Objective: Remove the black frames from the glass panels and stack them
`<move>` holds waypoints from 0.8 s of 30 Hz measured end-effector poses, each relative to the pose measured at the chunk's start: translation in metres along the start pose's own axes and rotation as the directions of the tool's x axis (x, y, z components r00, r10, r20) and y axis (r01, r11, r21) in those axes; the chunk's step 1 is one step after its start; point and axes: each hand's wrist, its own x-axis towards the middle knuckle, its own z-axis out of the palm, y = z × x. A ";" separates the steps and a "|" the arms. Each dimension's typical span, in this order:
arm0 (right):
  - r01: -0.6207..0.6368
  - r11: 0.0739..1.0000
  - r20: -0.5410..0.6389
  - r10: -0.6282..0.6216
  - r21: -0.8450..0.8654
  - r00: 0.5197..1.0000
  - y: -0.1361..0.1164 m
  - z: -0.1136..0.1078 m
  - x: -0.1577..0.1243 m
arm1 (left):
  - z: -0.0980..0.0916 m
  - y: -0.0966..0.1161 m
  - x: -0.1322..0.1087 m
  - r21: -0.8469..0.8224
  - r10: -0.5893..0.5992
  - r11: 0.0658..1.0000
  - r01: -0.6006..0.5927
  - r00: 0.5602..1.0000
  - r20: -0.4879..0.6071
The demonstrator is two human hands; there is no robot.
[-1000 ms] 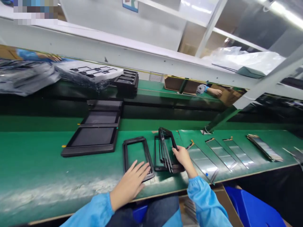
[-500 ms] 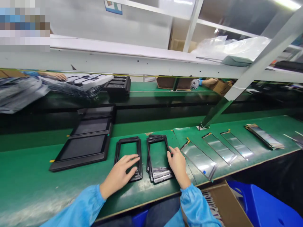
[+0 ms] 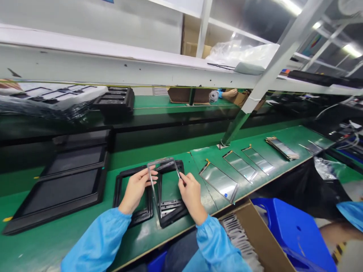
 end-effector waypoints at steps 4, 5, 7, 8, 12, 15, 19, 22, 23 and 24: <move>-0.023 1.000 0.022 0.023 -0.019 0.999 0.000 0.006 0.007 | 0.000 0.010 0.001 -0.119 -0.070 0.991 0.066 0.997 -0.027; -0.024 0.999 0.030 0.024 -0.023 0.999 0.000 0.006 0.007 | 0.000 0.013 0.002 -0.134 -0.079 0.988 0.073 0.996 -0.035; -0.023 0.999 0.045 0.025 -0.034 0.999 0.003 0.003 0.009 | 0.000 0.018 0.002 -0.151 -0.091 0.985 0.084 0.995 -0.038; -0.024 0.999 0.052 0.026 -0.042 0.998 0.007 0.000 0.010 | 0.000 0.020 0.001 -0.158 -0.092 0.984 0.086 0.995 -0.035; -0.083 0.987 0.048 0.090 -0.134 0.995 0.056 -0.032 0.009 | -0.005 0.030 -0.010 -0.211 -0.071 0.975 0.064 0.997 -0.029; -0.150 0.959 0.075 0.173 -0.241 0.982 0.108 -0.065 -0.013 | -0.019 0.037 -0.024 -0.261 -0.060 0.964 0.043 0.997 -0.056; -0.055 0.959 0.210 0.116 -0.277 0.971 0.146 -0.100 -0.068 | -0.040 0.036 -0.043 -0.287 -0.069 0.957 0.041 0.994 -0.089; 0.001 0.962 0.204 0.056 -0.273 0.977 0.149 -0.116 -0.098 | -0.048 0.031 -0.054 -0.289 -0.082 0.956 0.053 0.993 -0.090; 0.010 0.963 0.182 0.041 -0.269 0.982 0.148 -0.121 -0.102 | -0.049 0.030 -0.057 -0.290 -0.088 0.955 0.060 0.993 -0.084; 0.014 0.965 0.154 0.027 -0.263 0.988 0.147 -0.127 -0.104 | -0.049 0.030 -0.060 -0.287 -0.093 0.955 0.068 0.993 -0.073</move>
